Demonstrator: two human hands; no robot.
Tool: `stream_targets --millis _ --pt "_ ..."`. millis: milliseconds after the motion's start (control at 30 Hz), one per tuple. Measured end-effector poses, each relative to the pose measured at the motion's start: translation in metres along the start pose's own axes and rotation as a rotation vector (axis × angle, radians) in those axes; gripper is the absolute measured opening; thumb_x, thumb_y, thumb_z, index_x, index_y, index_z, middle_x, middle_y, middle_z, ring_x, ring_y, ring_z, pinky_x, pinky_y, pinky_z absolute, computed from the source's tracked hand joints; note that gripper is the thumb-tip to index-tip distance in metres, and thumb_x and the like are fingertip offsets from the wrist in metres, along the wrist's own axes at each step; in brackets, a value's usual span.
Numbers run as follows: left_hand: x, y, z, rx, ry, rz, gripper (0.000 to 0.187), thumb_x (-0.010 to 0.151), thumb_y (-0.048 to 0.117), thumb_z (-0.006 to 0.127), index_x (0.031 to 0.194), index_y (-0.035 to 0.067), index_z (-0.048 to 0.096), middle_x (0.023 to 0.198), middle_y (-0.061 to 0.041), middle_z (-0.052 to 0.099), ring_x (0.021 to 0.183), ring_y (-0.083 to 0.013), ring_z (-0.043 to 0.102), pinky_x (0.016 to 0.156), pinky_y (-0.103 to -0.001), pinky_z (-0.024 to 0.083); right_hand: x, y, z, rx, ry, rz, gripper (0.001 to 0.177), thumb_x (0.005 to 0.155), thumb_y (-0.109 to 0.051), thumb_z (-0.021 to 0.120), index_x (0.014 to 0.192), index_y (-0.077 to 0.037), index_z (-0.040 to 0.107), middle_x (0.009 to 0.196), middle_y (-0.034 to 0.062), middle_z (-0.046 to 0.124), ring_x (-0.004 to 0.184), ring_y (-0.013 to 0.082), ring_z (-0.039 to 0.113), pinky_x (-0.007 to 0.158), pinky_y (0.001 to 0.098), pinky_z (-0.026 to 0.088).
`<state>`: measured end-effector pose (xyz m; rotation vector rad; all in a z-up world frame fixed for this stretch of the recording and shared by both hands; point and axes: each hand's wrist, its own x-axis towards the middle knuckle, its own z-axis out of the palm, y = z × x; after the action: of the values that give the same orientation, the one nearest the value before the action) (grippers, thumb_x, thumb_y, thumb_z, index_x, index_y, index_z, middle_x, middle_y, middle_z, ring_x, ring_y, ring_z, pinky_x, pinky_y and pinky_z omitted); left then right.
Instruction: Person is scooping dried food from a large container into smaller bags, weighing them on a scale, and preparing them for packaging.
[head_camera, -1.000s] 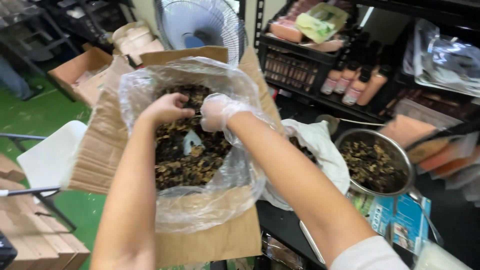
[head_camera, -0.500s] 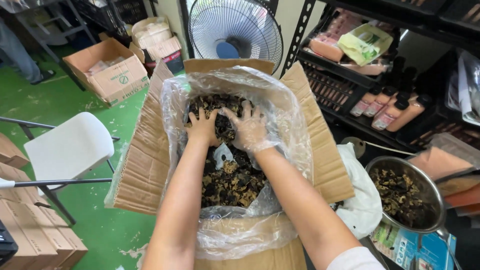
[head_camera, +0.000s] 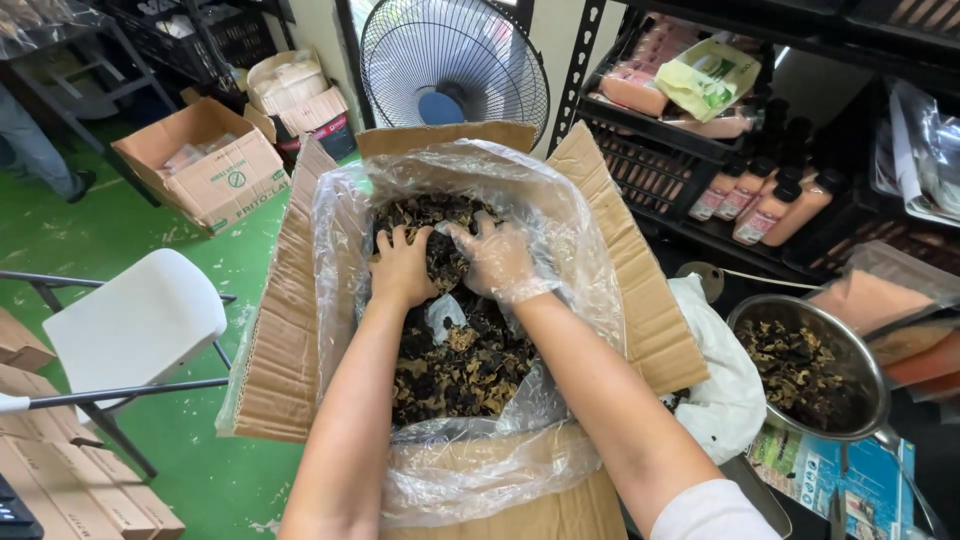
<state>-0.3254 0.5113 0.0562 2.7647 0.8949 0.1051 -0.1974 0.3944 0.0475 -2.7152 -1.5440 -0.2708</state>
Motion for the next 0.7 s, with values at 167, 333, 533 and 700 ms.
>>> stream_targets --millis 167,333,533,700 --pt "-0.011 0.009 -0.027 -0.251 0.007 0.077 0.096 0.069 0.014 0.085 0.154 0.017 0.041 0.149 -0.028 0.034 0.145 -0.0549 0.022 0.092 -0.073 0.049 -0.011 0.022 -0.029 0.353 0.187 -0.161 0.066 0.076 -0.028 0.07 0.138 -0.038 0.053 0.112 0.0068 0.071 0.099 0.0374 0.071 0.09 0.0459 0.058" --pt "-0.013 0.011 -0.043 -0.511 0.029 0.116 0.099 0.065 0.009 0.085 0.153 0.018 0.042 0.143 -0.026 0.037 0.142 -0.0564 0.027 0.101 -0.07 0.044 0.009 0.03 -0.041 0.689 0.02 -0.089 0.06 0.075 -0.036 0.069 0.13 -0.054 0.052 0.123 -0.0004 0.071 0.111 0.0329 0.069 0.098 0.0449 0.056" --pt "-0.039 0.04 -0.091 -0.682 0.039 0.152 0.098 0.065 0.005 0.086 0.151 0.021 0.043 0.14 -0.025 0.039 0.139 -0.0557 0.037 0.108 -0.064 0.043 -0.023 0.064 -0.097 0.911 -0.032 -0.188 0.058 0.075 -0.023 0.073 0.132 -0.029 0.061 0.113 0.0111 0.075 0.108 0.0292 0.07 0.095 0.0407 0.057" --pt "-0.046 0.085 -0.119 -0.716 0.122 0.27 0.101 0.057 0.008 0.09 0.148 0.017 0.046 0.138 -0.03 0.042 0.134 -0.0557 0.044 0.108 -0.058 0.047 -0.048 0.092 -0.164 1.064 0.029 -0.142 0.072 0.082 -0.022 0.077 0.149 -0.019 0.05 0.137 0.02 0.063 0.119 0.0314 0.066 0.109 0.0405 0.052"
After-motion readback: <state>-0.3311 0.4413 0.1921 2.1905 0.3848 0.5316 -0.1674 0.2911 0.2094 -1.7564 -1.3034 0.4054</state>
